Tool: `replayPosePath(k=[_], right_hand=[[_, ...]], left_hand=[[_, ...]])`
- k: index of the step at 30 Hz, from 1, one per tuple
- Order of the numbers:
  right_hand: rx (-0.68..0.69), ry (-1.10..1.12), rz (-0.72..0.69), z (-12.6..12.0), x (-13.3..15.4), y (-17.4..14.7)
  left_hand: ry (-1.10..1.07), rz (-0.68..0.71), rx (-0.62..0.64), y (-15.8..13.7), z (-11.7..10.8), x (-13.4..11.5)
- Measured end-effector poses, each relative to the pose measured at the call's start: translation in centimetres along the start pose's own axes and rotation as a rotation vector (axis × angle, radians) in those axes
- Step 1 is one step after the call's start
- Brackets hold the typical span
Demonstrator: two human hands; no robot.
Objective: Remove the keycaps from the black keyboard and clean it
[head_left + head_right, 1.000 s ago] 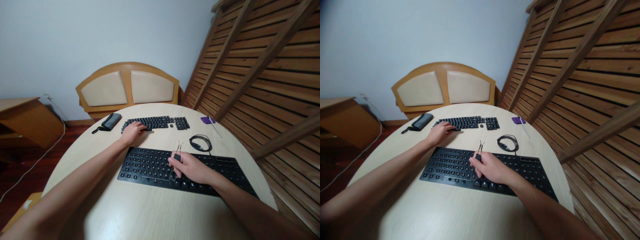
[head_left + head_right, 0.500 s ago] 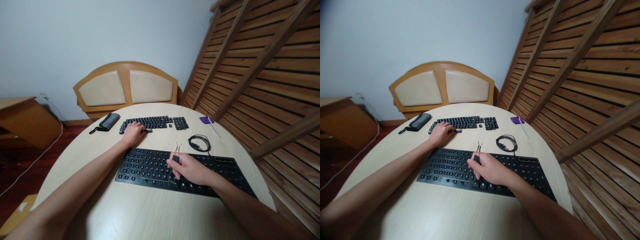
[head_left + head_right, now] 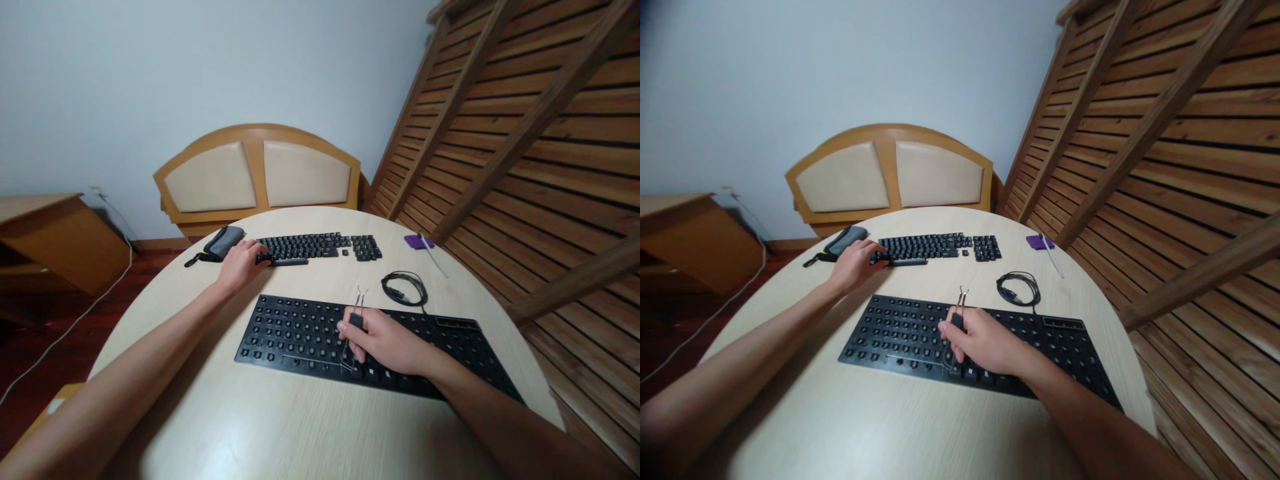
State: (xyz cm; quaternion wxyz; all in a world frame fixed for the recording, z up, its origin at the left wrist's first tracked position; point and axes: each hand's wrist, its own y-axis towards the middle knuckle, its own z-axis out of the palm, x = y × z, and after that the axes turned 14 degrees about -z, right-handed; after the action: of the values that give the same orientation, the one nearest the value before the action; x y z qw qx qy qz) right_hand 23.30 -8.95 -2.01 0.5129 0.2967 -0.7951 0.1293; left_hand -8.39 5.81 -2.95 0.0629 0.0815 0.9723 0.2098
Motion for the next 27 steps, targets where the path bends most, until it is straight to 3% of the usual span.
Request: replayPosePath(k=[6,14,27], right_hand=[[0.024,-0.041,-0.002,-0.1,0.4,-0.1],[0.033,-0.042,0.009,-0.1,0.7,-0.2],[0.006,-0.071,0.007,-0.7,0.6,-0.4]], left_hand=[[-0.012,0.011,-0.017,-1.3,1.2,1.9],[-0.021,0.03,-0.033,-1.4,2.2,2.2],[-0.1,0.017,-0.046,-1.6,1.9,1.8]])
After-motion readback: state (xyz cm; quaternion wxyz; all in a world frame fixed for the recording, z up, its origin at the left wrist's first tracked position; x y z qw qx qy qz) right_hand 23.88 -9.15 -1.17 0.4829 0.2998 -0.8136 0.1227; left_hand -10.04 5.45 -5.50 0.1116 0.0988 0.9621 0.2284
